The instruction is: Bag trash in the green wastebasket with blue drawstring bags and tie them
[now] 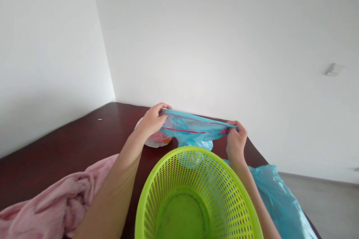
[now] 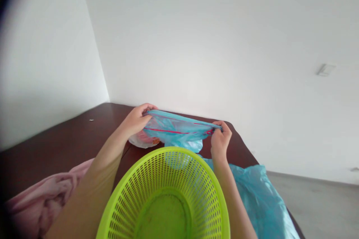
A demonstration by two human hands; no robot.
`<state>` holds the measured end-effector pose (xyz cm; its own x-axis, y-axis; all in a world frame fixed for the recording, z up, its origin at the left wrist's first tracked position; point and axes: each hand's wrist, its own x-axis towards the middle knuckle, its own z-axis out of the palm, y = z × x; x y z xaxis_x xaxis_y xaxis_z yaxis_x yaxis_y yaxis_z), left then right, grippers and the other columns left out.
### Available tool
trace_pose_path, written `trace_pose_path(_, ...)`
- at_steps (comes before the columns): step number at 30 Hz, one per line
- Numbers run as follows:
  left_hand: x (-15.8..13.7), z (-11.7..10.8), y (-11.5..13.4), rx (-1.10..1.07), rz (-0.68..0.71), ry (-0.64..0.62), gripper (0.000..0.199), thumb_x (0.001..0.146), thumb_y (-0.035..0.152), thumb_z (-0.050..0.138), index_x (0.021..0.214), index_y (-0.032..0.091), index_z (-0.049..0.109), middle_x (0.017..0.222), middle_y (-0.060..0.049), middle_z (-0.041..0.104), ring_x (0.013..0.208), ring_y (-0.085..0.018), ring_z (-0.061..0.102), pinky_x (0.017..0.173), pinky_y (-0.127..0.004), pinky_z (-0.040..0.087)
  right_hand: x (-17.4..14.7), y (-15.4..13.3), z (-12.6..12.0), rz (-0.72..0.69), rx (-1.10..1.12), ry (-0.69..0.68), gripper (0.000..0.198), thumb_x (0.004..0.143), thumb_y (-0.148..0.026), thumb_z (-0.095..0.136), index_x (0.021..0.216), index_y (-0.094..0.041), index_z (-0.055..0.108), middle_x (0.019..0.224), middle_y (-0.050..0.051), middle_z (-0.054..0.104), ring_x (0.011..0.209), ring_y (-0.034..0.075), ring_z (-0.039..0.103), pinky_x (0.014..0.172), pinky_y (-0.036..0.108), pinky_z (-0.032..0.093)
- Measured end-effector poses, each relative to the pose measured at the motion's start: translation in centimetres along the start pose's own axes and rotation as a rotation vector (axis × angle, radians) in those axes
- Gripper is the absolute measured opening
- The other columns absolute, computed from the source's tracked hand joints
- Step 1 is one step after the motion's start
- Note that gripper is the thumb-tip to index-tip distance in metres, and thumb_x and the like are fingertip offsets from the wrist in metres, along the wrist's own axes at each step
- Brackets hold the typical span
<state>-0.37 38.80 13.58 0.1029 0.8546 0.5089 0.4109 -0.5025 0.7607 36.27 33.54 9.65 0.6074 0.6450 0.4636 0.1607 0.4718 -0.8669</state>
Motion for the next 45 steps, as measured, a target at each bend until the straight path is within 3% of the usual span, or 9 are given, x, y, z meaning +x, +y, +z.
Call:
trace_pose_path(7, 0.7, -1.6, -1.0, -0.146, -0.034, 0.266, 0.054, 0.063, 0.016, 0.065, 0.116, 0.024, 0.074, 0.124, -0.008, 0.081, 0.099, -0.026, 0.076, 0.084, -0.036, 0.062, 0.6, -1.6, -0.9, 0.060, 0.305, 0.155, 0.023, 0.061, -0.022, 0.067, 0.084, -0.023, 0.071, 0.087, 0.000, 0.071, 0.074, 0.014, 0.058, 0.065, 0.024, 0.044)
trace_pose_path(10, 0.7, -1.8, -1.0, -0.308, -0.067, 0.343, 0.034, 0.056, 0.016, 0.061, 0.088, 0.024, 0.059, 0.125, -0.008, 0.079, 0.096, -0.023, 0.073, 0.078, -0.032, 0.059, 0.8, -1.5, -1.1, 0.116, 0.384, 0.201, 0.027, 0.055, -0.020, 0.066, 0.082, -0.024, 0.065, 0.093, 0.000, 0.073, 0.077, 0.014, 0.060, 0.062, 0.021, 0.044)
trace_pose_path(13, 0.5, -1.6, -0.5, -0.408, -0.013, 0.310, 0.019, 0.056, 0.019, 0.058, 0.066, 0.023, 0.043, 0.130, -0.009, 0.084, 0.113, -0.026, 0.075, 0.099, -0.038, 0.065, 1.2, -1.2, -1.5, 0.166, 0.434, 0.264, 0.032, 0.050, -0.019, 0.063, 0.081, -0.025, 0.056, 0.097, 0.000, 0.073, 0.076, 0.014, 0.062, 0.058, 0.021, 0.045)
trace_pose_path(16, 0.2, -1.3, 0.1, -0.309, 0.088, 0.158, 0.013, 0.059, 0.021, 0.053, 0.061, 0.024, 0.065, 0.138, -0.007, 0.088, 0.138, -0.030, 0.075, 0.133, -0.054, 0.054, 1.5, -1.2, -2.1, 0.195, 0.466, 0.314, 0.032, 0.049, -0.017, 0.060, 0.078, -0.026, 0.049, 0.097, -0.002, 0.073, 0.074, 0.014, 0.061, 0.054, 0.020, 0.045)
trace_pose_path(22, -0.2, -1.3, 0.4, 0.078, 0.126, -0.043, 0.070, 0.072, 0.006, 0.053, 0.118, 0.031, 0.099, 0.168, 0.001, 0.076, 0.161, -0.031, 0.068, 0.147, -0.056, 0.042, 0.9, -2.5, -2.6, 0.115, 0.491, 0.258, 0.019, 0.051, -0.011, 0.060, 0.063, -0.022, 0.051, 0.111, 0.003, 0.083, 0.079, 0.012, 0.065, 0.058, 0.018, 0.043)
trace_pose_path(29, -0.8, -0.5, 0.3, 0.424, 0.114, -0.010, 0.104, 0.088, -0.010, 0.052, 0.179, 0.037, 0.064, 0.201, -0.005, 0.030, 0.182, -0.038, 0.041, 0.150, -0.062, 0.036, -1.0, -3.7, -1.3, -0.226, 0.188, 0.133, 0.019, 0.065, -0.014, 0.056, 0.056, -0.026, 0.067, 0.120, 0.005, 0.089, 0.122, 0.027, 0.077, 0.110, 0.046, 0.056)
trace_pose_path(33, -1.3, -0.1, 0.6, 0.572, -0.032, -0.055, 0.117, 0.100, -0.003, 0.062, 0.197, 0.042, 0.016, 0.203, -0.021, -0.003, 0.181, -0.053, 0.036, 0.139, -0.074, 0.046, -1.7, -4.3, -1.3, -0.476, -0.417, -0.043, 0.043, 0.081, -0.008, 0.051, 0.076, -0.029, 0.089, 0.137, 0.005, 0.087, 0.129, 0.033, 0.071, 0.121, 0.059, 0.048)
trace_pose_path(37, -1.6, -0.1, 1.3, 0.659, -0.128, -0.059, 0.121, 0.106, 0.011, 0.075, 0.198, 0.035, 0.001, 0.197, -0.034, -0.011, 0.171, -0.063, 0.047, 0.132, -0.079, 0.051, -2.2, -4.6, -1.3, -0.475, -0.928, -0.216, 0.054, 0.103, -0.008, 0.050, 0.127, -0.029, 0.094, 0.150, 0.013, 0.081, 0.135, 0.039, 0.069, 0.120, 0.064, 0.047)
trace_pose_path(45, -2.0, 1.2, 4.1, 0.617, -0.090, 0.201, 0.125, 0.112, 0.024, 0.069, 0.193, 0.033, -0.025, 0.200, -0.034, 0.001, 0.155, -0.058, 0.069, 0.120, -0.073, 0.064, -3.3, -4.5, -0.8, -0.417, -1.000, -0.270, 0.082, 0.100, -0.015, 0.053, 0.181, -0.027, 0.049, 0.182, 0.029, 0.041, 0.093, 0.030, 0.078, 0.076, 0.049, 0.062)
